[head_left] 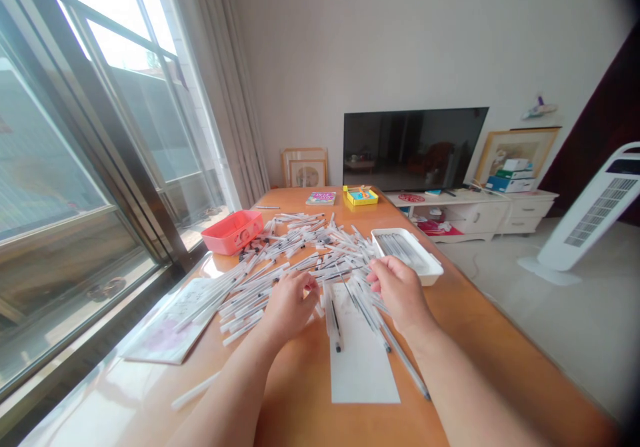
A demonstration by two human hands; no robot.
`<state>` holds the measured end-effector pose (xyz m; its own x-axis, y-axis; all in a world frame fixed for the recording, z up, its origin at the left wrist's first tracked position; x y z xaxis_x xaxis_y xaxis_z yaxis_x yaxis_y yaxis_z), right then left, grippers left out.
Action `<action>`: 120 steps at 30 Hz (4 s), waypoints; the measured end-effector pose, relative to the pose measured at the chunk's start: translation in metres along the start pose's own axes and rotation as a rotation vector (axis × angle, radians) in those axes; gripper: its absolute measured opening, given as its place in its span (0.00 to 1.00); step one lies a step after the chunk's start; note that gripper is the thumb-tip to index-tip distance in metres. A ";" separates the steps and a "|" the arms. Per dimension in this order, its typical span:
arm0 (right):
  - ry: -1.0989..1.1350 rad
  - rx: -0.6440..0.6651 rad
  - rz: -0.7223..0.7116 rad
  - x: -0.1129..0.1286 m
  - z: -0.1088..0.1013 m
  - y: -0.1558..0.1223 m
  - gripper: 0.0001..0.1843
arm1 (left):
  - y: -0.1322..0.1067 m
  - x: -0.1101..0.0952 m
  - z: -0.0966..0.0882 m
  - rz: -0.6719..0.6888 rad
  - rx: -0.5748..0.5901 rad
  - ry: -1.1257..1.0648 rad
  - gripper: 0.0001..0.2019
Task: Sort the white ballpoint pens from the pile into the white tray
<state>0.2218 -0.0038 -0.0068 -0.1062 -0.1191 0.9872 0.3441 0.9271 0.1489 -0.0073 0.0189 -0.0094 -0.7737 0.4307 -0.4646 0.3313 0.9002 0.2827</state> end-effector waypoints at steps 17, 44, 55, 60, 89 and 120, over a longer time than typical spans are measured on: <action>0.054 -0.033 -0.033 0.004 -0.006 0.002 0.18 | -0.001 -0.017 0.012 -0.122 0.077 0.383 0.09; 0.016 -0.165 -0.163 0.014 -0.028 0.007 0.13 | -0.001 -0.016 -0.007 0.024 0.024 0.130 0.09; -0.116 0.081 -0.162 0.011 -0.014 0.001 0.15 | -0.002 -0.022 -0.008 0.113 0.067 0.031 0.10; -0.318 0.284 -0.332 0.008 0.003 -0.008 0.17 | -0.002 -0.025 -0.006 0.141 0.110 -0.102 0.10; -0.140 0.473 -0.183 -0.004 0.021 -0.014 0.18 | -0.004 -0.017 -0.001 0.008 0.203 -0.583 0.13; -0.430 0.182 -0.299 -0.020 0.016 -0.004 0.22 | 0.028 0.015 -0.031 -0.366 -0.349 -0.749 0.19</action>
<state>0.2078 0.0010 -0.0280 -0.5589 -0.2660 0.7854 0.0774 0.9263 0.3689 -0.0266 0.0489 0.0173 -0.2038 0.1605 -0.9658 -0.1438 0.9709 0.1917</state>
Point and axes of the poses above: each hand's wrist, its own y-axis towards the middle knuckle, its own z-axis out of the palm, x = y × z, the point moved 1 cm from there along y, towards the middle knuckle, and after that the axes turned 3 degrees about x, right-handed, at the moved point
